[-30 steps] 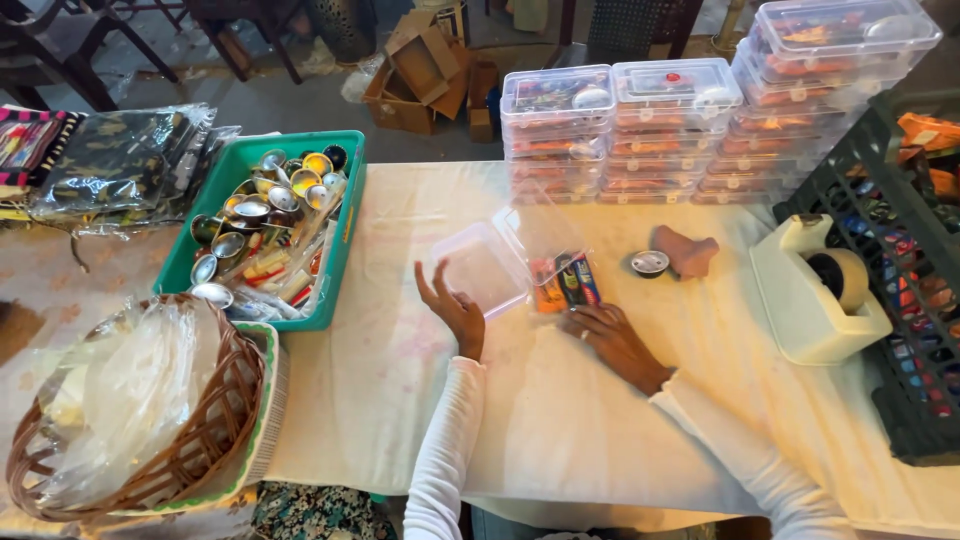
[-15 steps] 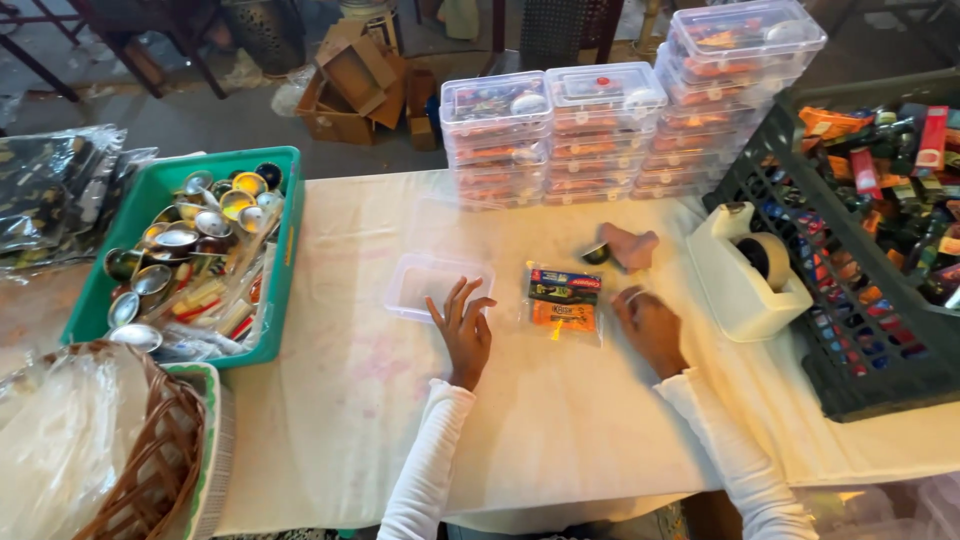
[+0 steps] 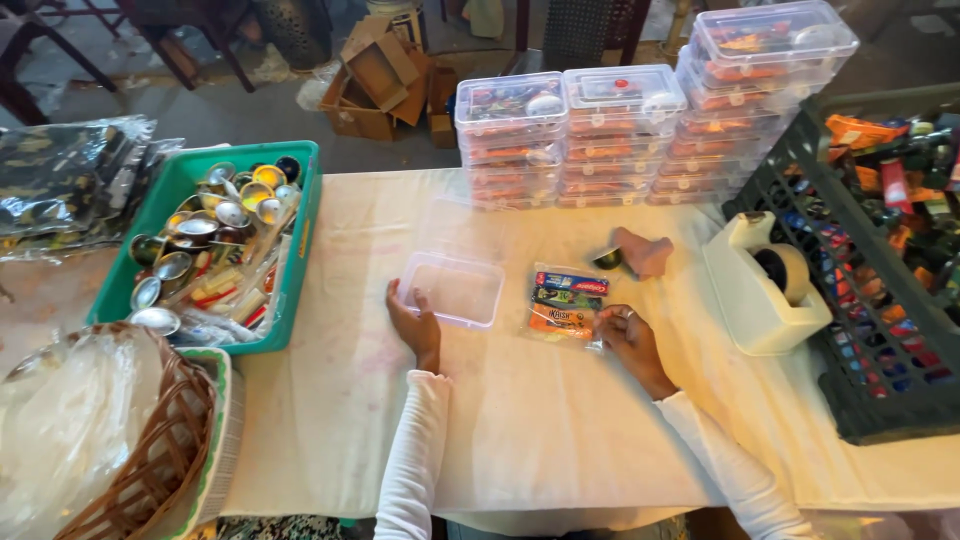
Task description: The person places small packaged items into a clear plastic container and secures the lid. They then retrieve a small orange packet and a green tube, wiping them with a cloth before placing them into the container.
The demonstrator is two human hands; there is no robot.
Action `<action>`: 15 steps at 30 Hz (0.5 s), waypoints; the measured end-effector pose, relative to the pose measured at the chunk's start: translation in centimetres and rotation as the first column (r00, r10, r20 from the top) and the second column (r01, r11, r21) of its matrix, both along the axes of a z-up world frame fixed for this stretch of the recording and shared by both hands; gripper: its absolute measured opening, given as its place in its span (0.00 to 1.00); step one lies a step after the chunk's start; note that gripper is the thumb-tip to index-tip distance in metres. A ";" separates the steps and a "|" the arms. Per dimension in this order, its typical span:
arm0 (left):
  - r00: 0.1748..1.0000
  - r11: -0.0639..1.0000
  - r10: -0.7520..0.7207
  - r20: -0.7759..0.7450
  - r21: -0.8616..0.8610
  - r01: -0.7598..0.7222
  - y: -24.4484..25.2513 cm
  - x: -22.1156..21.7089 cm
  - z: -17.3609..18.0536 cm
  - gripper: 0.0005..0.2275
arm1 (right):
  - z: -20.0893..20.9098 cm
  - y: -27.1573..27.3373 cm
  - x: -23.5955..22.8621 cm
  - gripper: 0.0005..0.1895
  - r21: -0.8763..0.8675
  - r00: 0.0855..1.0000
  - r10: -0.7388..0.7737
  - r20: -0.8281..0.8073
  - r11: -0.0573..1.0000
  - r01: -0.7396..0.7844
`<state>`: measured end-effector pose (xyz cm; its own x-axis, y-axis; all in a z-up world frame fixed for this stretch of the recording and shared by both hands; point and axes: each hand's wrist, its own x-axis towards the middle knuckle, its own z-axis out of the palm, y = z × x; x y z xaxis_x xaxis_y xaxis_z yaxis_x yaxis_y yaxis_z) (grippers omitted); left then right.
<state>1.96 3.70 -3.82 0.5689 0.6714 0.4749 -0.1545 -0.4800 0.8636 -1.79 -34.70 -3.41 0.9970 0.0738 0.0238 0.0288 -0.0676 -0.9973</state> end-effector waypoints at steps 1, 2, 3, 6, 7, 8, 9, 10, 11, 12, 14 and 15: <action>1.000 1.000 0.008 0.000 0.003 -0.008 0.1 0.0 0.0 0.19 | -0.2 -0.3 0.2 0.10 0.003 1.000 0.008 0.000 1.000 -0.008; 1.000 0.996 -0.023 0.018 -0.083 0.024 0.2 0.0 0.0 0.18 | -0.4 -0.5 0.3 0.09 0.126 1.000 0.006 -0.028 0.992 -0.003; 0.998 0.984 -0.052 0.038 -0.167 0.058 0.3 -0.1 -0.1 0.18 | -0.7 -0.7 0.4 0.09 0.247 0.998 0.007 -0.058 0.969 0.008; 0.997 0.983 -0.065 0.032 -0.168 0.070 0.9 0.3 -1.0 0.14 | 2.0 -1.5 -0.2 0.09 0.285 0.997 -0.071 -0.030 0.956 0.076; 0.998 0.983 -0.060 0.032 -0.169 0.064 0.5 -0.2 0.3 0.14 | 2.6 -2.2 0.0 0.09 0.283 0.997 -0.065 -0.030 0.956 0.071; 0.990 0.975 -0.074 -0.117 -0.218 0.048 0.1 -0.7 1.7 0.12 | 3.1 -2.9 0.1 0.09 0.315 0.994 -0.094 0.050 0.946 0.074; 0.960 0.964 -0.098 -0.262 -0.263 0.027 -0.5 -1.2 3.1 0.11 | 3.7 -3.6 0.1 0.10 0.348 0.984 -0.126 0.129 0.935 0.074; 0.961 0.964 -0.094 -0.262 -0.265 0.022 -0.7 -1.7 3.9 0.11 | 4.6 -3.7 0.0 0.10 0.346 0.984 -0.121 0.129 0.936 0.069; 0.883 0.981 -0.156 -0.443 -0.172 0.087 -1.0 -2.0 4.9 0.13 | 5.7 -3.8 0.0 0.09 0.371 0.967 -0.169 0.193 0.925 0.088; 0.769 0.981 -0.190 -0.611 -0.091 0.170 -1.3 -2.3 5.8 0.14 | 6.7 -3.8 0.0 0.09 0.397 0.942 -0.218 0.254 0.912 0.103; 0.869 0.976 -0.159 -0.468 0.058 0.210 -2.4 -2.1 4.7 0.19 | 9.6 -3.4 0.6 0.09 0.398 0.936 -0.224 0.271 0.911 0.103; 0.936 0.949 -0.153 -0.318 0.216 0.229 -3.0 -2.1 4.0 0.25 | 10.9 -3.2 0.7 0.08 0.403 0.930 -0.237 0.280 0.908 0.110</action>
<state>-0.17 0.66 0.16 0.8134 0.4197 0.4027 -0.0222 -0.6695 0.7424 -1.12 -37.95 7.54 0.9273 -0.1774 0.3296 0.3683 0.2751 -0.8881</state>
